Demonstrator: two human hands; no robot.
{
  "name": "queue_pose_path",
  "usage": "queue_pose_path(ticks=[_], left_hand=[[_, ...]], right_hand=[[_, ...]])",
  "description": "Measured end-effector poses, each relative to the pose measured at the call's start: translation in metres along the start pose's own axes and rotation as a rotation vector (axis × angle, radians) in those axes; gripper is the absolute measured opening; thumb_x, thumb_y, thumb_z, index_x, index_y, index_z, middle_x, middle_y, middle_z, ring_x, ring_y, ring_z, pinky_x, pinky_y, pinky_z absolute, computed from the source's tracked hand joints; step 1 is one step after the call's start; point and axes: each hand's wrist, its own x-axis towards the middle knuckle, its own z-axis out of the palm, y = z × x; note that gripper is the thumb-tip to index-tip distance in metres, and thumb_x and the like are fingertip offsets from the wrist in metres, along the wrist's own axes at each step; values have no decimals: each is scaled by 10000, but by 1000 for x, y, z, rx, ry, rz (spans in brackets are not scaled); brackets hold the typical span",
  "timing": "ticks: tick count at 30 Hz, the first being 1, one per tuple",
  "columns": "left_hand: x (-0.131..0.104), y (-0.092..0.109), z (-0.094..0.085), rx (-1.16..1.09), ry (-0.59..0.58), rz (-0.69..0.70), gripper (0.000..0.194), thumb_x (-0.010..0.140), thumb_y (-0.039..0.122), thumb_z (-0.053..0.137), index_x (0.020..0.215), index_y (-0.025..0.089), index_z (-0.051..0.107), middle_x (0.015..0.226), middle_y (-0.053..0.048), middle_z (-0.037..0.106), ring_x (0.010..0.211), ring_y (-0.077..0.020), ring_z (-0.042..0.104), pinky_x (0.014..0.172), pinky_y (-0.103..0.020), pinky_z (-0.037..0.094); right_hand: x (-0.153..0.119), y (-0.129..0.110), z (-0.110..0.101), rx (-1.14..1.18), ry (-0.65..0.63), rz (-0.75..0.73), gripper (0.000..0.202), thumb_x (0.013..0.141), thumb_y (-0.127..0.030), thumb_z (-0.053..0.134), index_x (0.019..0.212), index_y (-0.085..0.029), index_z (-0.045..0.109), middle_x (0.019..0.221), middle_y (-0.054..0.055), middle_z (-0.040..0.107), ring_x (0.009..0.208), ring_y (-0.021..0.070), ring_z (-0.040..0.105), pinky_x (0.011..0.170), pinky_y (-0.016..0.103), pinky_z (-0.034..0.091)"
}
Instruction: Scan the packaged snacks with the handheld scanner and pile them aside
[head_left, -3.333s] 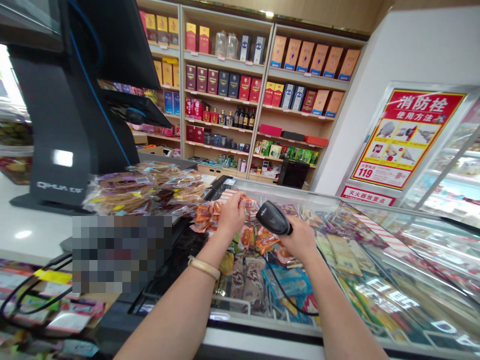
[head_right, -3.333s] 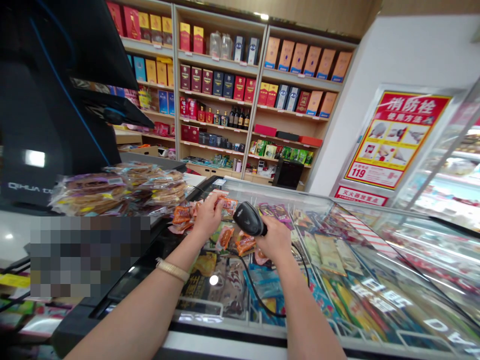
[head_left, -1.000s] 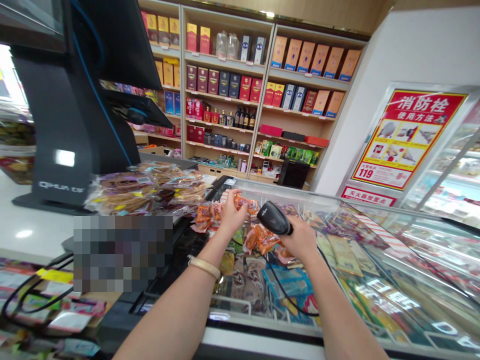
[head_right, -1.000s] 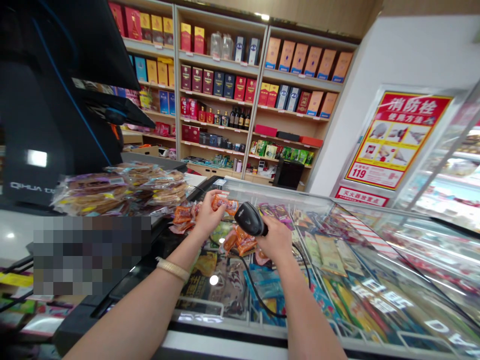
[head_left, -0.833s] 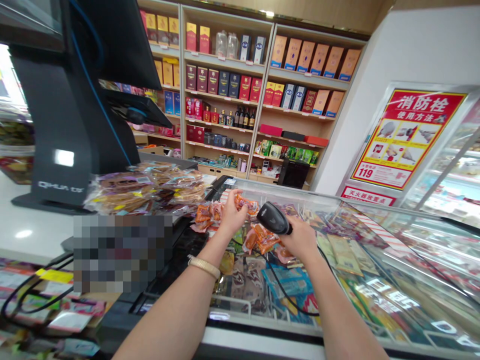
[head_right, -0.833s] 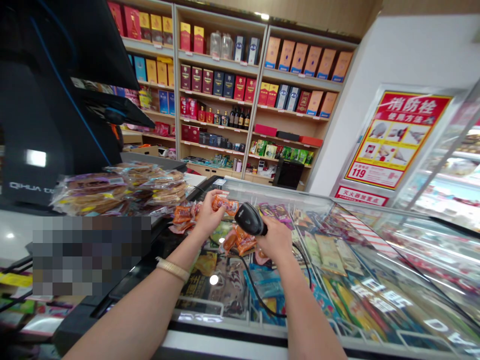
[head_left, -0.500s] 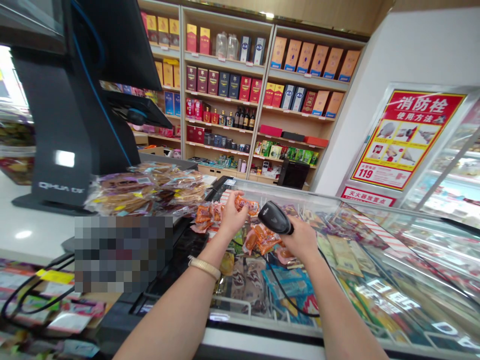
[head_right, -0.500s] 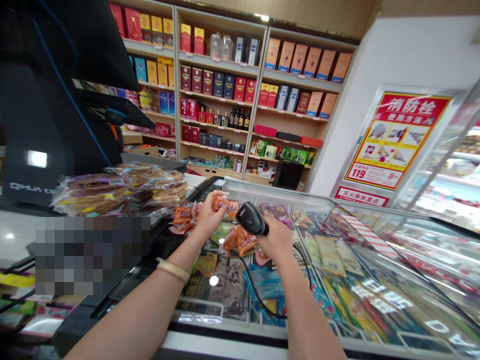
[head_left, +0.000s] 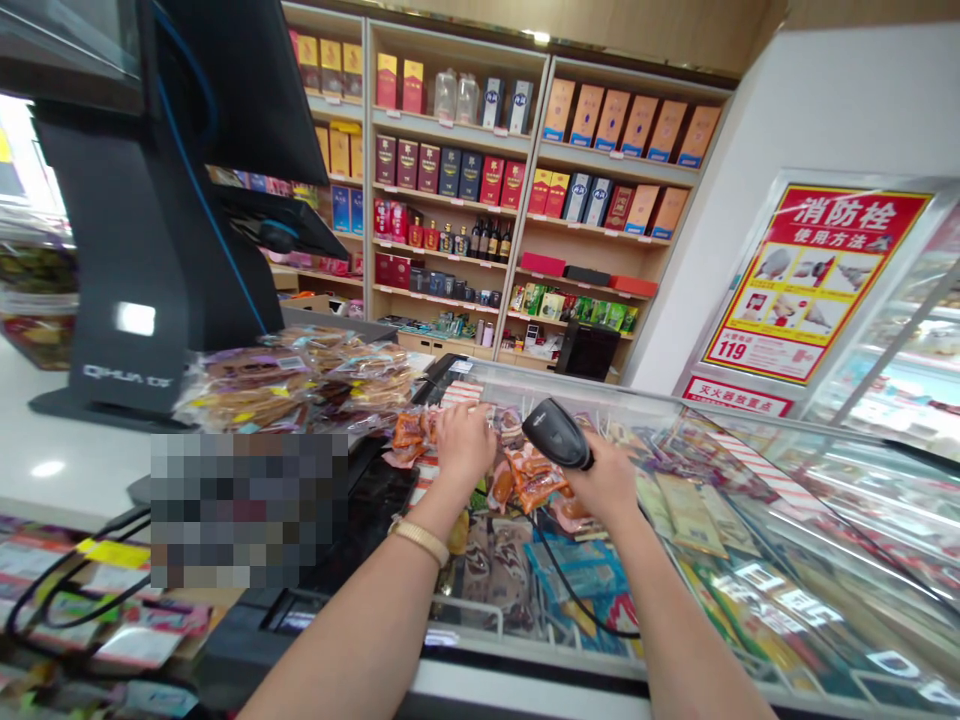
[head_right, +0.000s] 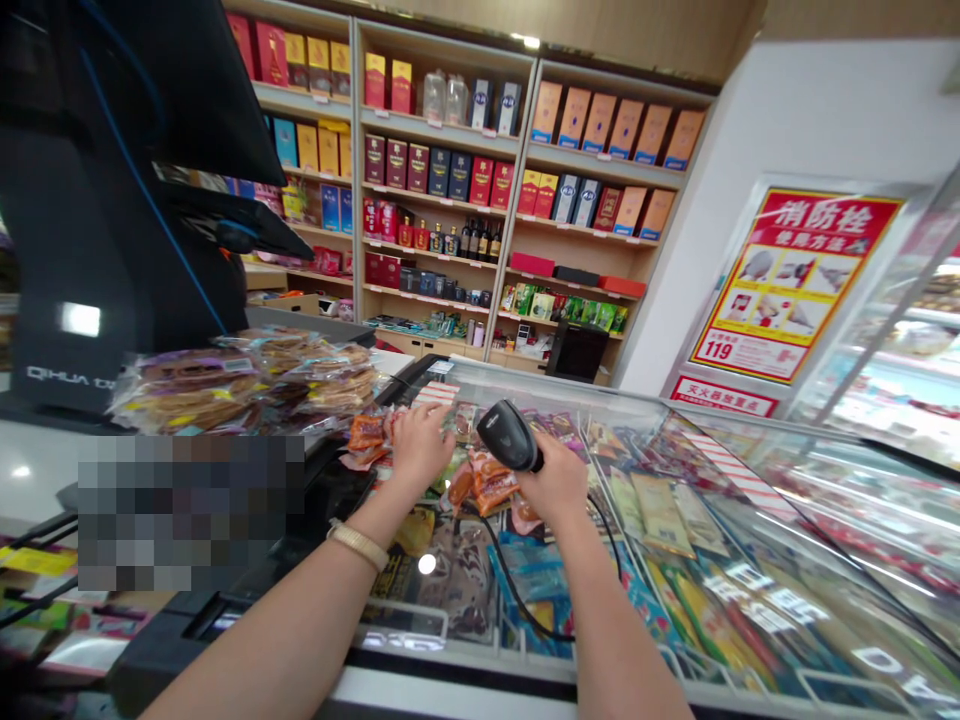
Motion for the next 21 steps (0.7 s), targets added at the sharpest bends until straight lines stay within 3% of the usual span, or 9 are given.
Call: queue_pose_path(ticks=[2,6,12,17,21], left_hand=[[-1,-7,-2,202,53,-45,396,692,123,591,1077,189,657,1227,-174,602,1211,-342,486,1067,-521,275],[-4,-19,1,279,-25,-57,351,727,96,535,1061,113,645,1133,-233,623,1213,-347,500,1095,-504,215],[0,-16,-5,376,-23,-100,206,783,145,519,936,202,645,1027,-143,660,1050,-317,578,975,-504,335],[12,-8,-8,-82,215,-184,318,827,144,495,1140,175,537,1106,-148,615,1044,-271,593,897,-404,433],[19,-6,-2,-487,276,-221,323,762,240,634,1054,180,510,963,-76,644,884,-216,627,828,-347,477]], right_hand=[[0,-1,0,0,-13,8,319,700,-283,598,996,-231,703,947,66,743,892,246,687,735,289,488],[0,-1,0,2,-6,7,346,692,-284,595,1016,-232,704,942,68,743,880,249,687,741,299,491],[-1,-2,0,4,3,12,336,686,-287,589,997,-234,706,928,65,740,854,246,682,728,300,488],[0,0,0,-17,-24,0,296,693,-276,583,957,-234,710,911,60,735,851,239,678,702,284,476],[0,-1,0,-51,-57,-26,293,699,-248,596,968,-235,711,901,52,734,843,225,673,685,267,464]])
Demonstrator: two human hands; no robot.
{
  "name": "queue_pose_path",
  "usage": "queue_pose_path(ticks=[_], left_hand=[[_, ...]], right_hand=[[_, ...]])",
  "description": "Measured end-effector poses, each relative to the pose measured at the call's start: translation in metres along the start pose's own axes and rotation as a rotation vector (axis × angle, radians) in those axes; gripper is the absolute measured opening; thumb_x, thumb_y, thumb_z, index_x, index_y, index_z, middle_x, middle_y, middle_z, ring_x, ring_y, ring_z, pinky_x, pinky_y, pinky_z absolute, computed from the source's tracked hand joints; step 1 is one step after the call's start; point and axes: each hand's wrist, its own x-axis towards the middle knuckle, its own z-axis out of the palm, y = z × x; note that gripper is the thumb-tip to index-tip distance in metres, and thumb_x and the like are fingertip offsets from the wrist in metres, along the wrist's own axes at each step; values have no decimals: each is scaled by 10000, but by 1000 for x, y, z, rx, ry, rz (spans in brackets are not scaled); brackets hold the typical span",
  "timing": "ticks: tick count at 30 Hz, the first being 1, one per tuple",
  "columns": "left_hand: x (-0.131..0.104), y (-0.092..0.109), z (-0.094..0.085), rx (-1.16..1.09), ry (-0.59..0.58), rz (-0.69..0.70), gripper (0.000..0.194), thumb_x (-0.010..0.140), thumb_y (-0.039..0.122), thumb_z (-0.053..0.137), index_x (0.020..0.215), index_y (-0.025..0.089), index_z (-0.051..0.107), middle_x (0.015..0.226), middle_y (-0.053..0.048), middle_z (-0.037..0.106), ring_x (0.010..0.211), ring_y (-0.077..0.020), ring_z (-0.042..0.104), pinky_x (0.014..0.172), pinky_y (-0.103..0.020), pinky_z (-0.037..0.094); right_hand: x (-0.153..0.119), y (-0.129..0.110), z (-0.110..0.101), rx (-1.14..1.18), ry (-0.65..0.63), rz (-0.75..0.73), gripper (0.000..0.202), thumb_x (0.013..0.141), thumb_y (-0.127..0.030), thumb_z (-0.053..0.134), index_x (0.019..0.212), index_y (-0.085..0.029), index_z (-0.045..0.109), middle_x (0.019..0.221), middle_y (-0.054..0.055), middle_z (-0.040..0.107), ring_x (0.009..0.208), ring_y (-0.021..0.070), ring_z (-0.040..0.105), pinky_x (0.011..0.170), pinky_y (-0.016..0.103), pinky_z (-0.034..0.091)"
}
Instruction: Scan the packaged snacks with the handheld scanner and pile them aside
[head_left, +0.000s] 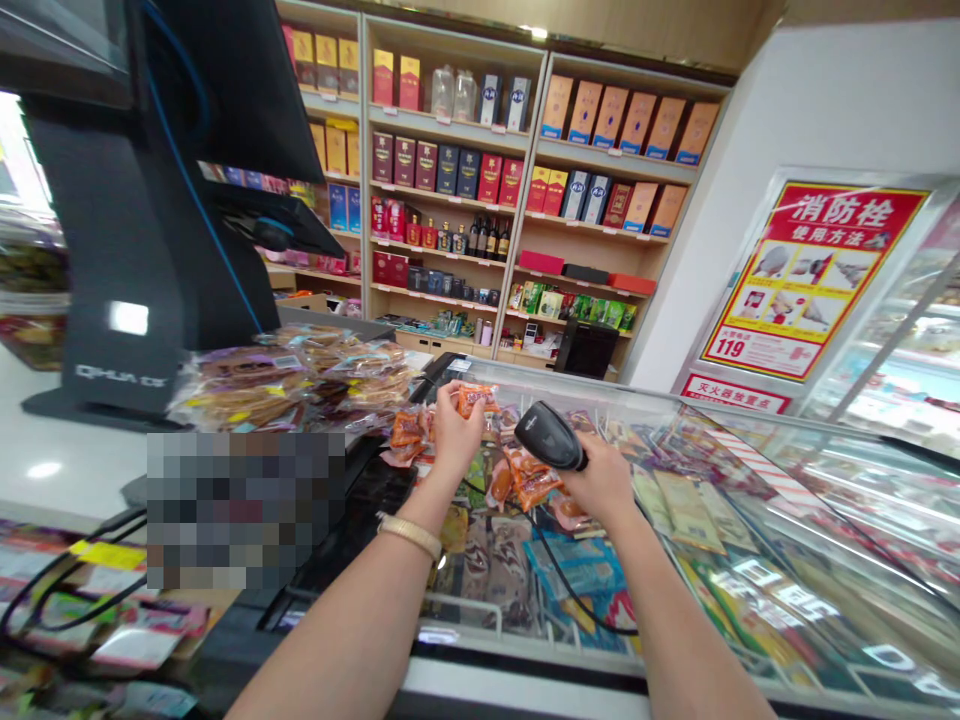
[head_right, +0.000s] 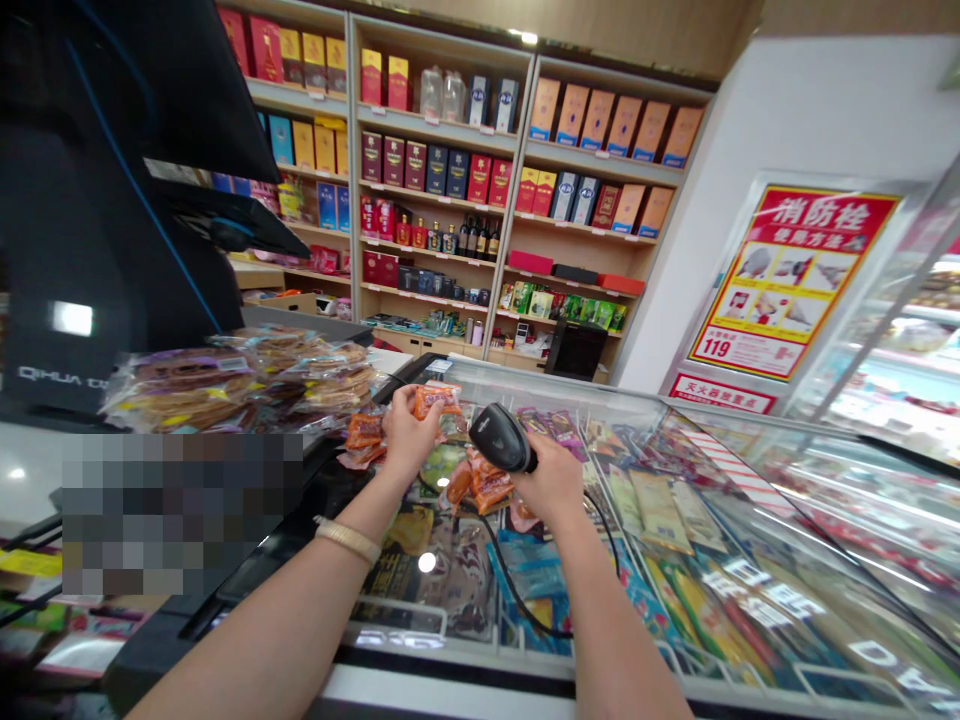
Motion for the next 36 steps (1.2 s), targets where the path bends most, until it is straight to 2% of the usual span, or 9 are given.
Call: queue_pose_path(ticks=[4,8,20,25,28,31,34,36], left_hand=[[0,-4,6,-186,-78,-35,156,812,289,546,933,191,542,835,-19,621,769,-173,611,746,-309,500],[-1,-5,8,-275,-114,-37,134,847,271,490,929,192,559,826,-10,621,768,-150,609,727,-271,504],[-3,-3,10,-308,-155,-38,120,841,288,521,909,199,566,762,6,617,712,-147,615,678,-271,523],[-4,-1,10,-275,-170,-48,131,824,266,534,916,192,591,729,13,618,687,-145,603,680,-269,514],[-11,0,12,-169,-273,-21,97,778,234,558,835,179,615,719,13,626,689,-144,593,692,-267,495],[-23,1,16,-108,-506,9,99,748,231,578,781,158,637,722,2,650,682,-146,594,678,-257,475],[-30,2,20,-67,-733,53,269,817,323,514,654,146,634,608,3,613,632,-158,582,615,-250,453],[-30,3,19,-11,-744,86,357,857,340,457,617,147,638,603,-8,612,660,-176,593,633,-264,457]], right_hand=[[0,-4,-2,-11,-10,2,304,706,-252,615,994,-247,711,893,43,734,840,220,672,673,259,457],[0,-8,-5,-22,-38,1,254,719,-253,607,949,-252,714,878,40,735,838,223,674,658,257,442],[0,-9,-6,-49,-107,20,238,738,-253,597,951,-250,704,906,46,734,846,239,673,656,268,432],[0,-5,-4,-18,-32,21,274,715,-250,588,962,-234,705,895,56,737,835,239,677,664,271,446],[0,-1,-2,21,55,1,283,712,-272,571,958,-220,701,918,68,737,847,238,679,691,278,464],[0,3,-1,51,128,-15,288,719,-306,554,947,-204,699,878,77,736,814,241,679,695,291,475],[0,5,1,69,145,-41,291,727,-324,551,944,-194,695,864,83,734,798,242,677,701,301,484],[0,5,2,67,134,-46,270,723,-321,555,919,-197,692,872,85,733,808,244,679,701,302,487]])
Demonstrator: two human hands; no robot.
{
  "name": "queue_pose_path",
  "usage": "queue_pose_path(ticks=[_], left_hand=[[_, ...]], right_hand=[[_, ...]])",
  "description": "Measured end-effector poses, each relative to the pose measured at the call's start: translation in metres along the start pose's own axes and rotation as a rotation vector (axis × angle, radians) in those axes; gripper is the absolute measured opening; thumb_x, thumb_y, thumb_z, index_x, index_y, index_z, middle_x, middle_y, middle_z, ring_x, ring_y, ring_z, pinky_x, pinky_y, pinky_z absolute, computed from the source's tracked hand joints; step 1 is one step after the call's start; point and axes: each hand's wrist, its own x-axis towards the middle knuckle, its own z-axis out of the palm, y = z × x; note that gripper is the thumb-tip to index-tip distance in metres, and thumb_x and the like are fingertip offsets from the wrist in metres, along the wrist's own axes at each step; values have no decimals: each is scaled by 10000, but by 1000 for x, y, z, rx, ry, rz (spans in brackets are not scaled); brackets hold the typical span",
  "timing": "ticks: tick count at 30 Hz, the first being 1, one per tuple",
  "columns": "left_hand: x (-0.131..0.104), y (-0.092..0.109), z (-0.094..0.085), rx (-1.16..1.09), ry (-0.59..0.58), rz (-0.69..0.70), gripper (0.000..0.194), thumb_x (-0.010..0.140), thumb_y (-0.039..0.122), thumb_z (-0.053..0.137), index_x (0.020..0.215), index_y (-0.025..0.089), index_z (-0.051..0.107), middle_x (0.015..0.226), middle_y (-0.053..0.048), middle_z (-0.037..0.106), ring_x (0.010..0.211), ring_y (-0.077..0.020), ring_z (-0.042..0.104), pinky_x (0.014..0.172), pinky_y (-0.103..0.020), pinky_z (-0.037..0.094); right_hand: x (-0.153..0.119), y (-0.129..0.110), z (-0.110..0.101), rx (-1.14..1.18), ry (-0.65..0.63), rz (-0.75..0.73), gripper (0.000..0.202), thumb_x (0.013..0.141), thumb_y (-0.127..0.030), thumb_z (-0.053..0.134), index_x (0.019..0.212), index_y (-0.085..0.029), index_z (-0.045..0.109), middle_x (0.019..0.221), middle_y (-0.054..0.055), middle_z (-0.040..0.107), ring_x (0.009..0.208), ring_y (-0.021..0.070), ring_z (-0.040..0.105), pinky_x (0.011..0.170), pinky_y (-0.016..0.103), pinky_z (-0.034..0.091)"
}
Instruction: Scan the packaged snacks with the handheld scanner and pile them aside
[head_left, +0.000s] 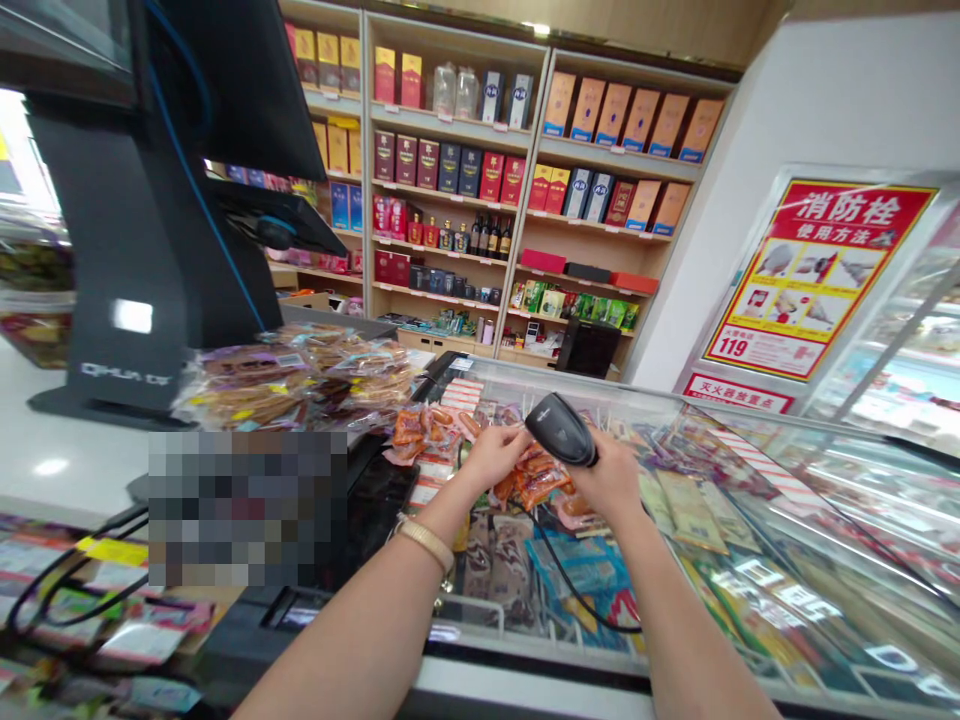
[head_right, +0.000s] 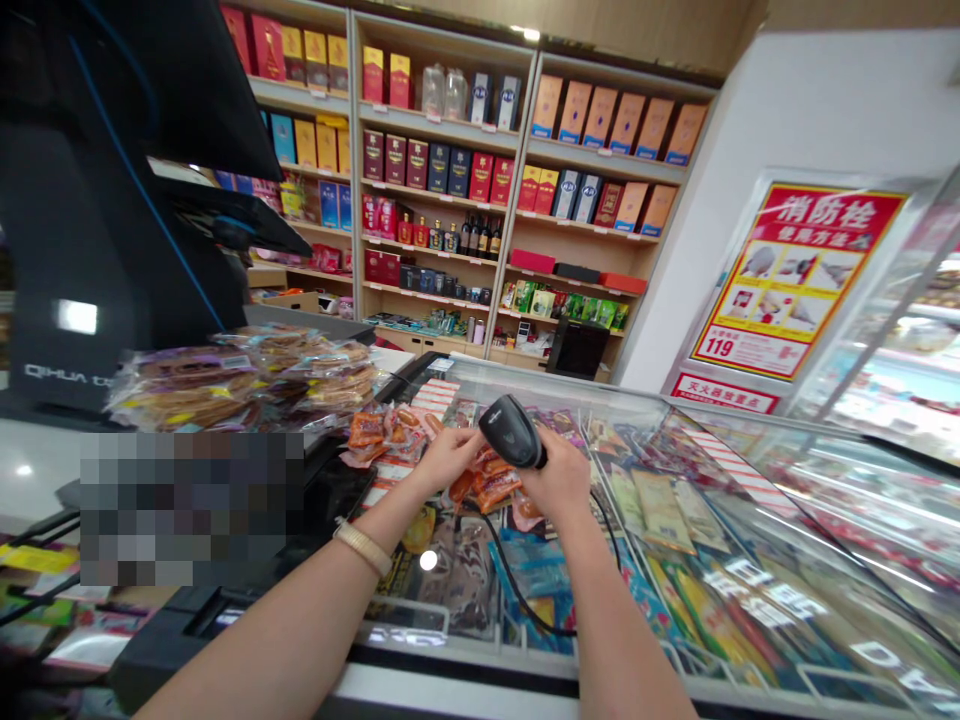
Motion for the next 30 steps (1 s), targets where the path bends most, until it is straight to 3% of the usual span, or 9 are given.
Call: queue_pose_path(ticks=[3,5,7,10,13,17,21,26,30], left_hand=[[-1,-1,-7,206,152,0,216,827,226,500,803,164,706,855,-49,699,877,-216,625,820,-316,467],[-3,-5,-14,457,233,-25,281,778,136,532,987,198,709,1100,-82,682,1073,-248,583,966,-371,408],[-7,-10,-18,685,228,-85,420,768,108,531,1149,223,666,1291,-112,599,1237,-288,493,1057,-434,325],[-11,-18,-20,852,143,-199,491,804,160,521,1286,231,587,1434,-144,473,1366,-337,355,1114,-502,214],[-12,-20,-18,913,106,-247,400,830,211,503,1200,265,646,1396,-142,499,1316,-348,405,1100,-538,195],[-12,-16,-17,937,139,-248,286,828,245,511,1039,248,704,1235,-139,579,1165,-321,506,1028,-513,281],[-10,-13,-20,926,165,-262,284,835,301,534,1062,213,681,1204,-153,576,1156,-313,498,977,-465,327],[-10,-8,-25,922,71,-279,319,822,240,559,1129,254,643,1209,-116,592,1148,-299,501,939,-431,344],[-10,-5,-28,945,49,-281,287,835,282,567,1103,266,671,1173,-134,590,1161,-316,478,934,-431,336]], right_hand=[[0,0,1,-12,-8,14,265,706,-310,568,913,-200,692,916,93,735,846,255,683,706,306,493],[-1,-1,1,-7,-4,24,287,699,-311,577,935,-199,696,942,98,736,869,260,683,717,309,497],[0,-2,1,6,-3,31,302,701,-312,579,953,-199,701,943,98,738,871,259,685,724,309,499],[0,-5,-1,21,-8,32,314,702,-292,565,969,-208,707,932,87,743,868,249,689,735,301,501],[1,-8,-2,18,-10,25,320,691,-270,558,966,-214,712,928,80,745,867,245,690,734,295,503],[1,-8,-3,16,-7,20,318,687,-254,561,963,-221,714,924,72,746,864,240,691,733,291,505],[0,-8,-2,19,-11,21,337,674,-249,572,979,-224,711,933,67,746,865,242,689,742,296,507],[0,-7,-1,17,-21,35,356,656,-250,572,982,-220,711,928,72,745,857,247,689,740,300,507],[0,-6,0,25,-24,32,324,669,-274,566,950,-213,714,898,78,743,832,247,689,723,301,505]])
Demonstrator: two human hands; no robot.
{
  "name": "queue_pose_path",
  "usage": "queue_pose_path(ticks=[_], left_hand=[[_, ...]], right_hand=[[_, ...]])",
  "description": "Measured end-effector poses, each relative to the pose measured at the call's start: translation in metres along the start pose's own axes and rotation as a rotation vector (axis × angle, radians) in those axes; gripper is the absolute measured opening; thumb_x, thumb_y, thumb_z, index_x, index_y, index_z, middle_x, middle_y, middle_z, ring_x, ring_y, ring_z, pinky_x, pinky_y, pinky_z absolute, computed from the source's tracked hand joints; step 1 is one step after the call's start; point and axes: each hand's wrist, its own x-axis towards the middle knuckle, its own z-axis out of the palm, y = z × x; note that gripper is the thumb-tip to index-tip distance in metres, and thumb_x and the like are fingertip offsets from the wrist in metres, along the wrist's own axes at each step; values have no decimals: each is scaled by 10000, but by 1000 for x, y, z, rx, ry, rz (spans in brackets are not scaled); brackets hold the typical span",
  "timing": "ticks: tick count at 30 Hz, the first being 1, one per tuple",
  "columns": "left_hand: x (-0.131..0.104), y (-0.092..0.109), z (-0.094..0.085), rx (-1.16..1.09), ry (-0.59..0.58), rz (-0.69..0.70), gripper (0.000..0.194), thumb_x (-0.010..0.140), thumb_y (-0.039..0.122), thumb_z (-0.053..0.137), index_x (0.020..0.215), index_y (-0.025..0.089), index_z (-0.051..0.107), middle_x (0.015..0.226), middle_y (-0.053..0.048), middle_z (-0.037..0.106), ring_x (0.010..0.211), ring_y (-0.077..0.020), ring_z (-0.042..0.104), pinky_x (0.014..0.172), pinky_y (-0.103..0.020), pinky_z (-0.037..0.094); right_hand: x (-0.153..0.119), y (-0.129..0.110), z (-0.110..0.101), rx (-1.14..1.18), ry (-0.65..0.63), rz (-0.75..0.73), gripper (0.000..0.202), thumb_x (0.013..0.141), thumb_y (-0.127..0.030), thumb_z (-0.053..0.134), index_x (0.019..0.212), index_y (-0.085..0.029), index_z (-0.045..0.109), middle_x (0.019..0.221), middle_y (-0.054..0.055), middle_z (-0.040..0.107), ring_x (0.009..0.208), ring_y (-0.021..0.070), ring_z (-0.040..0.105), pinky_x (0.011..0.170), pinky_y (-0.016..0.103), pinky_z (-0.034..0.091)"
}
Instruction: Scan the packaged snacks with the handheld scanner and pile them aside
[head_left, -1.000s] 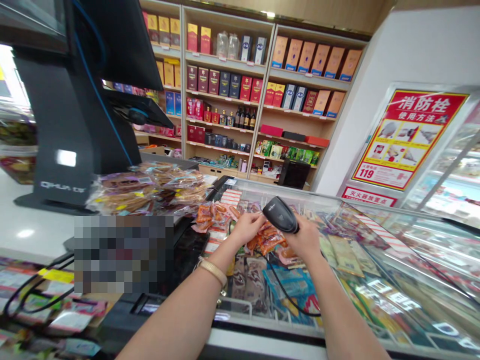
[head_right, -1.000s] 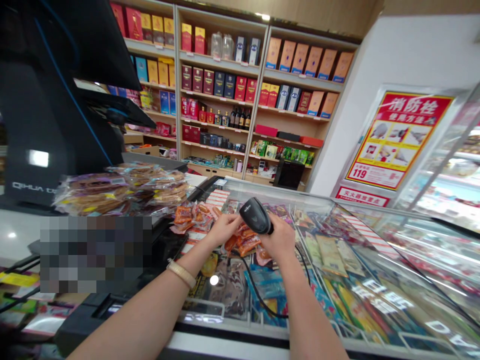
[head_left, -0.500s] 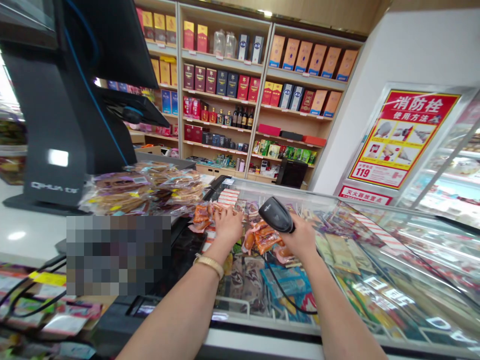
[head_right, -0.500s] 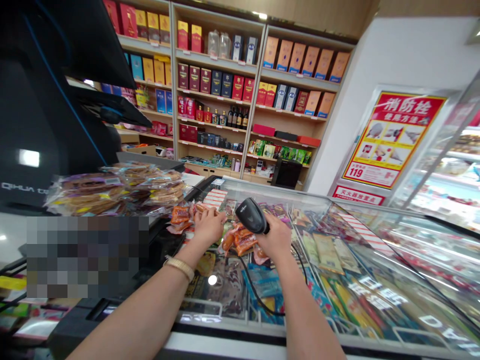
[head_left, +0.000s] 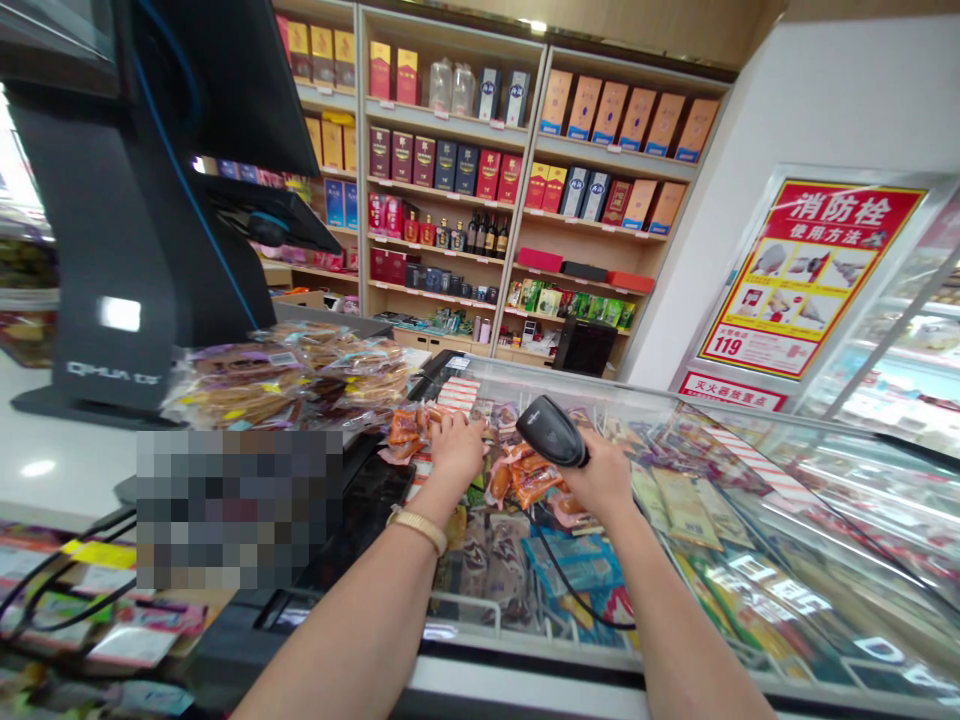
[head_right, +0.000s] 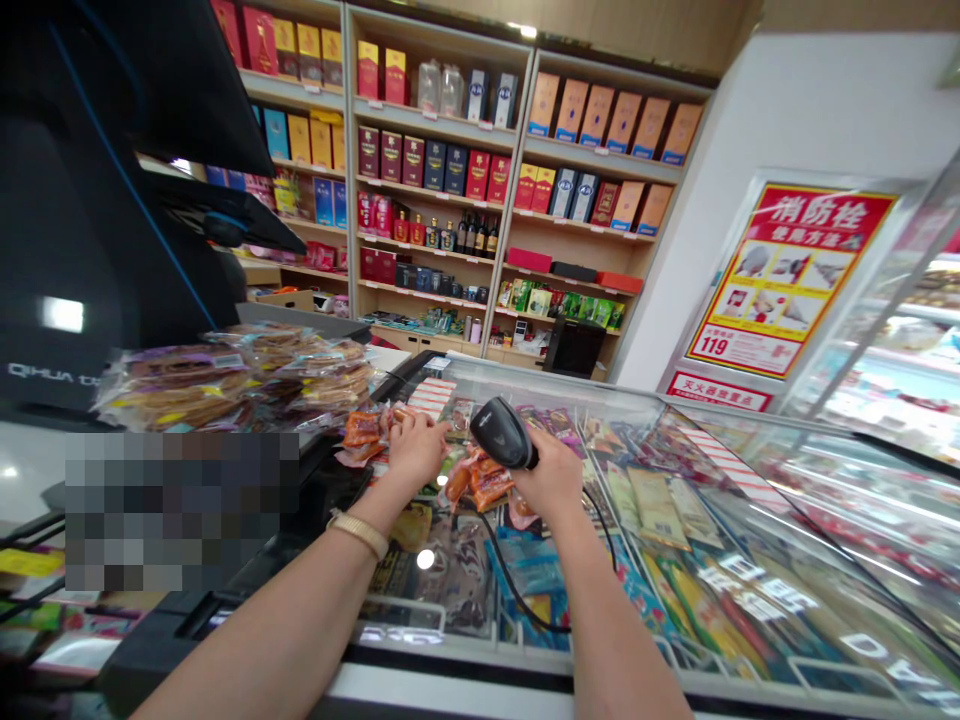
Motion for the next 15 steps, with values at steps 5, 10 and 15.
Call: queue_pose_path(ticks=[5,10,15], left_hand=[[1,-2,2,-8,47,-27,249,855,319,547,1034,207,678,1171,-157,564,1171,-314,464,945,-429,341],[1,-2,2,-170,169,-50,186,842,247,535,982,226,656,1178,-117,559,1182,-296,453,984,-446,338],[11,3,2,-1220,281,-269,145,723,146,613,854,205,593,1071,-87,604,1163,-264,510,1001,-440,385]], right_hand=[[0,0,0,7,5,5,330,658,-275,561,944,-209,712,890,80,742,819,247,686,724,304,503],[0,-1,-1,8,-2,8,324,676,-296,571,956,-213,713,901,76,743,834,245,686,733,300,503],[-1,0,-1,-13,-15,6,356,687,-286,567,1008,-220,708,963,77,743,891,256,687,746,312,507]])
